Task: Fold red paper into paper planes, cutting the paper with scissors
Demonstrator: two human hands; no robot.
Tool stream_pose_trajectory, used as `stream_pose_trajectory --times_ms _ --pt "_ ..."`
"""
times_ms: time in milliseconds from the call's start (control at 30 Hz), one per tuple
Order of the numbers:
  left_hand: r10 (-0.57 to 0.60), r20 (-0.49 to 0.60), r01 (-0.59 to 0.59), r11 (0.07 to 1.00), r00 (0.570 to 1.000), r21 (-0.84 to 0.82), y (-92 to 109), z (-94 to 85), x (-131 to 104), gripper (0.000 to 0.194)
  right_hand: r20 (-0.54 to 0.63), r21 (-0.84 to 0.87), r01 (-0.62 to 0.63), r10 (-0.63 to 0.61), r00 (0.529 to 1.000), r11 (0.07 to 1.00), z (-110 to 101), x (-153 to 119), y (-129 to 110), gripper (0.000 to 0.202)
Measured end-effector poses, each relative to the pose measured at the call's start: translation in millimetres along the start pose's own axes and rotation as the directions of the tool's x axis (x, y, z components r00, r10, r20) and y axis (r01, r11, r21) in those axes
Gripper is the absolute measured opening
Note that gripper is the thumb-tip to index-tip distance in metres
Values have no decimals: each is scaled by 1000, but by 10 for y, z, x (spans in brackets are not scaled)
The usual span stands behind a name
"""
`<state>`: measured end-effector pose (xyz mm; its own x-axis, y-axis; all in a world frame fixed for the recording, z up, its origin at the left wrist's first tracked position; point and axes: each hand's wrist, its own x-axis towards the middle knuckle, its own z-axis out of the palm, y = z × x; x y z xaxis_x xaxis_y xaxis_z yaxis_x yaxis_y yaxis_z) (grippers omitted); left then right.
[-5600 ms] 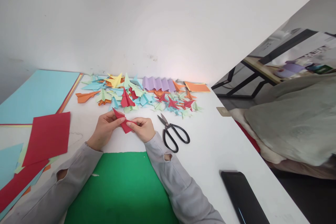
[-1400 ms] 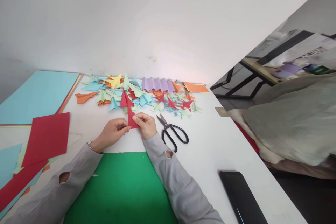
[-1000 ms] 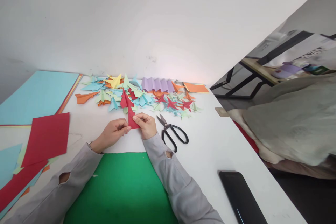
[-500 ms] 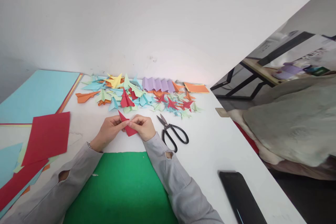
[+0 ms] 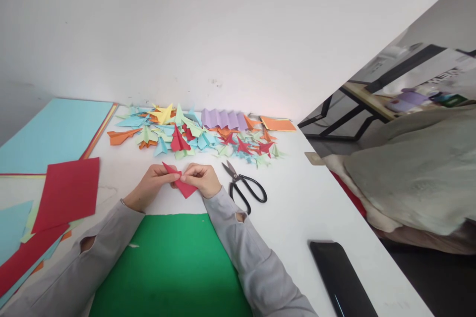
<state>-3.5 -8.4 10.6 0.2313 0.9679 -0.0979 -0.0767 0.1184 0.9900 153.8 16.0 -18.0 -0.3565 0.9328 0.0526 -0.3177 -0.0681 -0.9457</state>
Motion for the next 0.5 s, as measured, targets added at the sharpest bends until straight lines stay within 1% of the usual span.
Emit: stream_pose_trajectory --times_ms 133,200,367,433,500 --pt "86 -32 -85 996 996 29 24 13 -10 26 -96 33 39 -36 995 999 -4 15 15 17" --pt "123 -29 -122 991 992 50 40 19 -14 29 -123 23 49 -46 991 999 -5 16 24 17" --pt "160 -9 -159 982 987 102 25 17 -8 34 -123 -58 101 -108 987 993 3 5 42 11" --pt "156 -20 -153 982 988 106 3 21 -3 33 -119 -60 120 -126 985 991 3 4 44 10" --pt "149 -41 -145 986 988 85 -13 31 1 28 -112 -65 122 -128 985 990 1 4 41 10"
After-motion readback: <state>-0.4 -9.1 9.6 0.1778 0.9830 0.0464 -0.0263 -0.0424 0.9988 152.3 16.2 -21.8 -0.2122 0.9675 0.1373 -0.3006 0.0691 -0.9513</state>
